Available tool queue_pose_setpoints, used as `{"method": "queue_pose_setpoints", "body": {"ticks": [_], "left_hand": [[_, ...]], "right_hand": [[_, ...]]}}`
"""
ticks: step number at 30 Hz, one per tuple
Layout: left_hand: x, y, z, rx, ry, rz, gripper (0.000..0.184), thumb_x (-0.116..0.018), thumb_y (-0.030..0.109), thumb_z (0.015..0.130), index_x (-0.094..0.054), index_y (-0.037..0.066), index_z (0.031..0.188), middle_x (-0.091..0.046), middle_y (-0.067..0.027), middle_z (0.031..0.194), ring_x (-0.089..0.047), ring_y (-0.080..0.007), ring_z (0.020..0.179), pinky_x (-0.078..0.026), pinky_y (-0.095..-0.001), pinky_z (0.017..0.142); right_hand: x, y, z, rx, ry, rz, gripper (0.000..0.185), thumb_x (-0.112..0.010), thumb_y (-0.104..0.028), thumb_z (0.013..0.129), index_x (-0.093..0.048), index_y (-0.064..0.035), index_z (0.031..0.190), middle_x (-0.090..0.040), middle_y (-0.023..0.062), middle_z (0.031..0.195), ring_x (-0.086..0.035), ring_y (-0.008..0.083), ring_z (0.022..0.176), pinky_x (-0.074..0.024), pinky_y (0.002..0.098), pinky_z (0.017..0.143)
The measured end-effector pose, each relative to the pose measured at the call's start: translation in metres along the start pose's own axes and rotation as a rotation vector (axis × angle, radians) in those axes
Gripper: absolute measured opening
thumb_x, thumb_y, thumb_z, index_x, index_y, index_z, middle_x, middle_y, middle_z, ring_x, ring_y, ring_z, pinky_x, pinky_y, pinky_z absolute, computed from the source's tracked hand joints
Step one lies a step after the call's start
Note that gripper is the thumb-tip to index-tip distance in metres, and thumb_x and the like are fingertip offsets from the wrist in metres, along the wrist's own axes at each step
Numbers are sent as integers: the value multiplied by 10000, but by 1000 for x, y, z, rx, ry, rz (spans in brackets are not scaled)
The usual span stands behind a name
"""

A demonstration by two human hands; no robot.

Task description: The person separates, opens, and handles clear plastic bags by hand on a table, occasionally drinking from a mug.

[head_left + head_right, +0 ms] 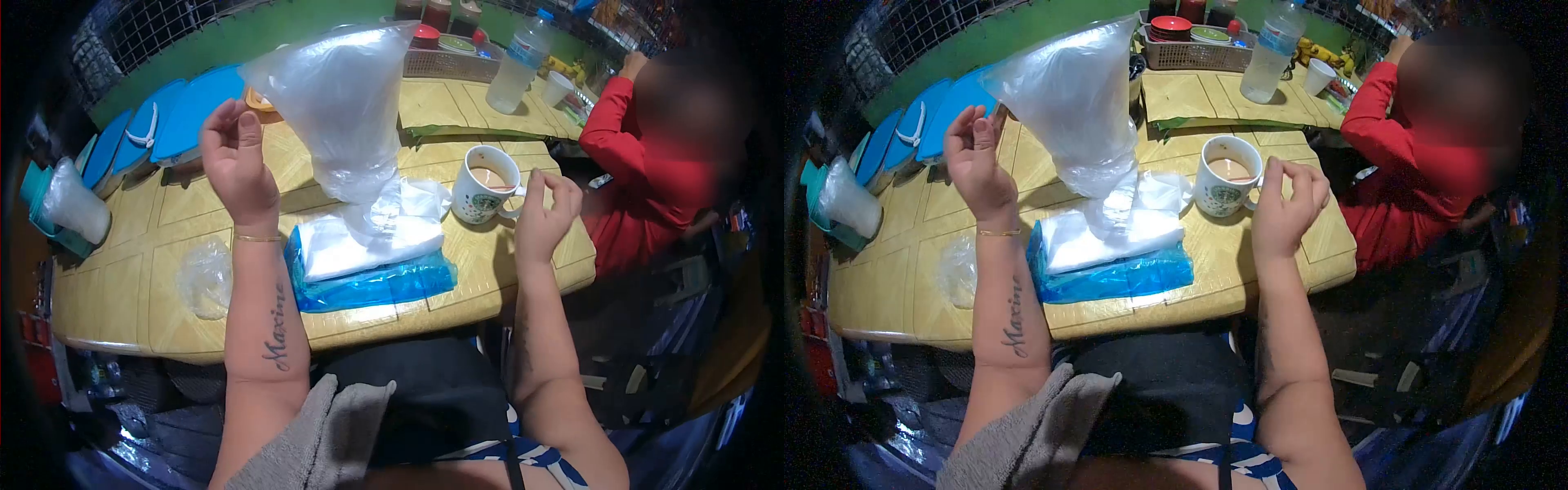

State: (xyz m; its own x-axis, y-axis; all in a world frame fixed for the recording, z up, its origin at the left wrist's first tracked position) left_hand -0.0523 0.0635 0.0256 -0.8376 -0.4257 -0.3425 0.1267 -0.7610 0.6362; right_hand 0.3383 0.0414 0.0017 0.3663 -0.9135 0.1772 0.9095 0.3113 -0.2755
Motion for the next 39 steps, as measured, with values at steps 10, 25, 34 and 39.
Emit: {"method": "queue_pose_setpoints", "body": {"ticks": [10, 25, 34, 39], "left_hand": [[-60, 74, -10, 160, -607, 102, 94, -652, 97, 939, -622, 11, 921, -638, -23, 886, -590, -105, 828, -478, -239, 771], [-31, 7, -54, 603, -794, 247, 216, -717, 44, 835, -649, 14, 1037, -671, -27, 945, -627, -107, 871, -508, -272, 798], [-27, -12, -62, 743, -666, 29, 97, -693, 14, 867, -614, 37, 918, -618, 28, 857, -561, -47, 804, -464, -205, 736], [-32, -7, -69, 825, -665, -209, 139, -721, 52, 863, -588, 62, 905, -622, 24, 877, -571, -55, 818, -470, -208, 740]], "right_hand": [[-59, -114, -46, -436, -996, 504, 443, -719, -355, 849, -533, -20, 1071, -656, 171, 770, -665, 366, 749, -504, 433, 676], [-83, -124, 22, -626, -207, 1558, 193, -622, 64, 889, -514, -51, 1000, -561, 20, 914, -553, 88, 807, -469, 223, 756], [-80, -131, 5, -680, -334, 1522, 270, -633, 54, 898, -461, -47, 1080, -544, 40, 925, -591, 121, 862, -481, 223, 775], [-72, -153, 4, 84, -833, 986, 345, -783, -66, 769, -561, -61, 1033, -616, 89, 928, -652, 233, 873, -518, 329, 740]]}}
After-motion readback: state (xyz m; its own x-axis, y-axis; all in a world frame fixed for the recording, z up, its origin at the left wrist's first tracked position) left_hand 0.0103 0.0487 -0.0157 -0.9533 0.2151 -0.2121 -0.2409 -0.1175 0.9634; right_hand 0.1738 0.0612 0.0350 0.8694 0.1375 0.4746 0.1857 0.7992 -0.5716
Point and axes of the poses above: each hand's wrist, its own z-axis towards the middle knuckle, its own x-axis out of the back of the hand, y = z × x, the point moved 5 cm from there along z, towards the middle knuckle
